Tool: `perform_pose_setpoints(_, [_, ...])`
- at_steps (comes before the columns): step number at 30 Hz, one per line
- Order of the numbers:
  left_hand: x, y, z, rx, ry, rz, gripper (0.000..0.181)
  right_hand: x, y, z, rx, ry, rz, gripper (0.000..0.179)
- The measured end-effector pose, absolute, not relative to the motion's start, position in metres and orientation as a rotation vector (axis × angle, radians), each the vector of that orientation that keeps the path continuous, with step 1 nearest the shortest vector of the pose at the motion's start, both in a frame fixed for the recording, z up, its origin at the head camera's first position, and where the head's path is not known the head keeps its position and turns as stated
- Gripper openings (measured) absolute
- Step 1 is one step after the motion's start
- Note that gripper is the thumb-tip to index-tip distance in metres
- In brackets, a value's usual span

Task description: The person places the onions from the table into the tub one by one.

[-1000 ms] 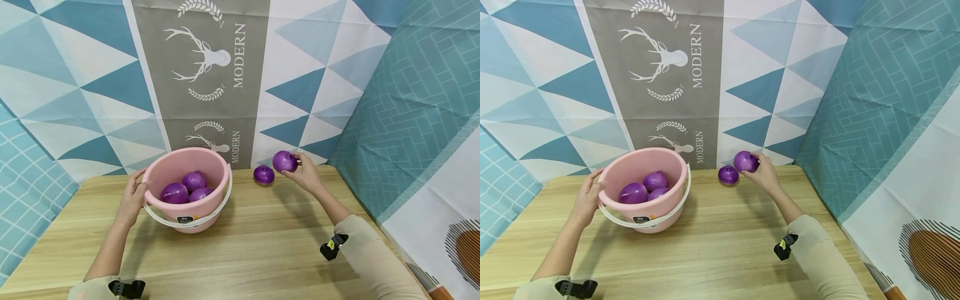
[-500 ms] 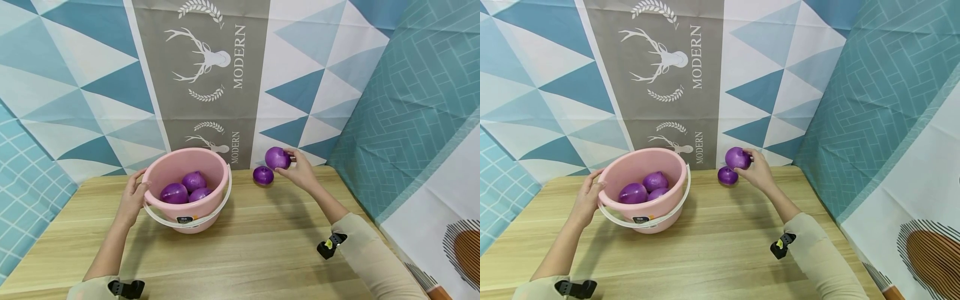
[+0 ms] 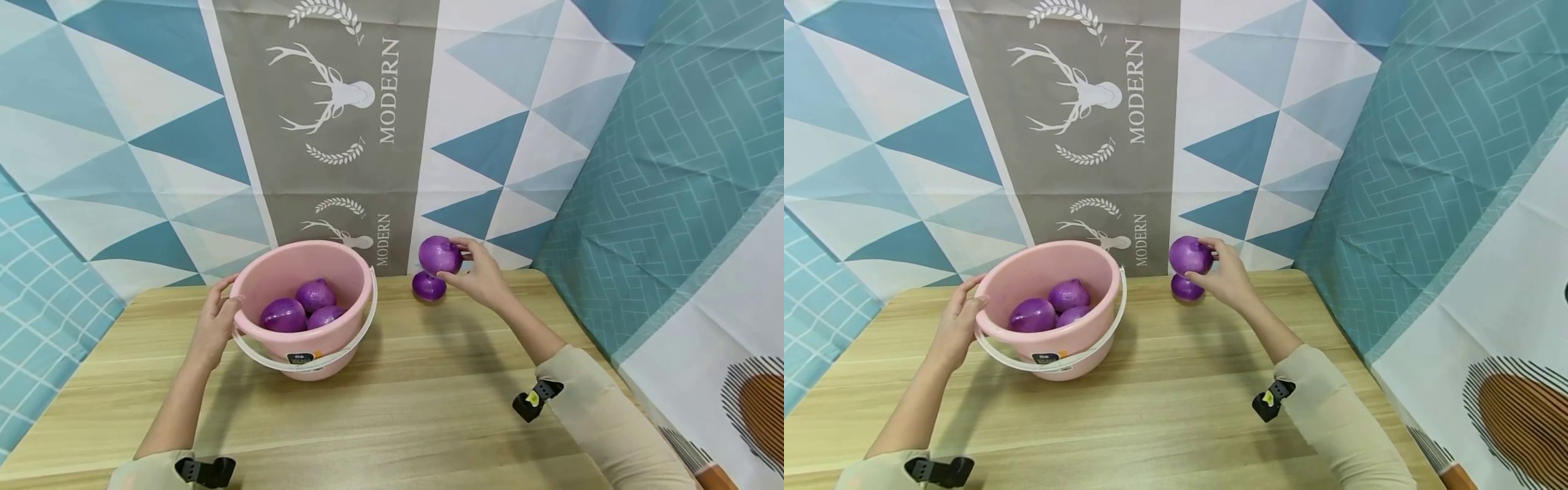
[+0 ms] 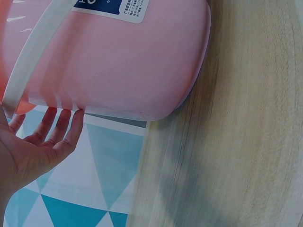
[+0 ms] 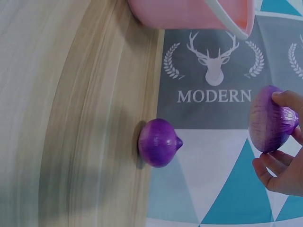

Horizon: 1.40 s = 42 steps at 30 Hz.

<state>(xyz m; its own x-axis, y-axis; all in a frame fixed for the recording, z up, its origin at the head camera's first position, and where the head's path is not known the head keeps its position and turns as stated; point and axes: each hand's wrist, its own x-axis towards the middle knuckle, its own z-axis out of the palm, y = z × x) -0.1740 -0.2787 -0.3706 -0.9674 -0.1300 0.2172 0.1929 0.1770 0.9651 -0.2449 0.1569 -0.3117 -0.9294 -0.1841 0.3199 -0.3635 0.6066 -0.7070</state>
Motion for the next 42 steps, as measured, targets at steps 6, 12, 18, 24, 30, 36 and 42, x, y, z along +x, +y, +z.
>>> perform_pose_setpoints(6, [-0.175, -0.279, -0.370, -0.068, -2.186, -1.886, 0.045, -0.245, 0.147, -0.307, 0.496, -2.609, 1.259, 0.067])
perform_pose_setpoints(12, [-0.174, -0.279, -0.371, -0.080, -2.184, -1.878, 0.044, -0.242, 0.137, -0.300, 0.525, -2.610, 1.281, 0.067])
perform_pose_setpoints(18, [-0.174, -0.278, -0.371, -0.067, -2.198, -1.864, 0.045, -0.239, 0.127, -0.293, 0.551, -2.601, 1.302, 0.068])
perform_pose_setpoints(24, [-0.174, -0.278, -0.371, -0.066, -2.200, -1.871, 0.045, -0.238, 0.118, -0.291, 0.588, -2.591, 1.302, 0.067])
perform_pose_setpoints(30, [-0.174, -0.279, -0.373, -0.067, -2.202, -1.874, 0.045, -0.237, 0.111, -0.292, 0.625, -2.582, 1.295, 0.068])
perform_pose_setpoints(36, [-0.174, -0.279, -0.372, -0.079, -2.192, -1.871, 0.045, -0.235, 0.103, -0.288, 0.648, -2.578, 1.280, 0.068])
perform_pose_setpoints(42, [-0.174, -0.279, -0.372, -0.089, -2.200, -1.860, 0.046, -0.234, 0.092, -0.283, 0.681, -2.581, 1.278, 0.068])
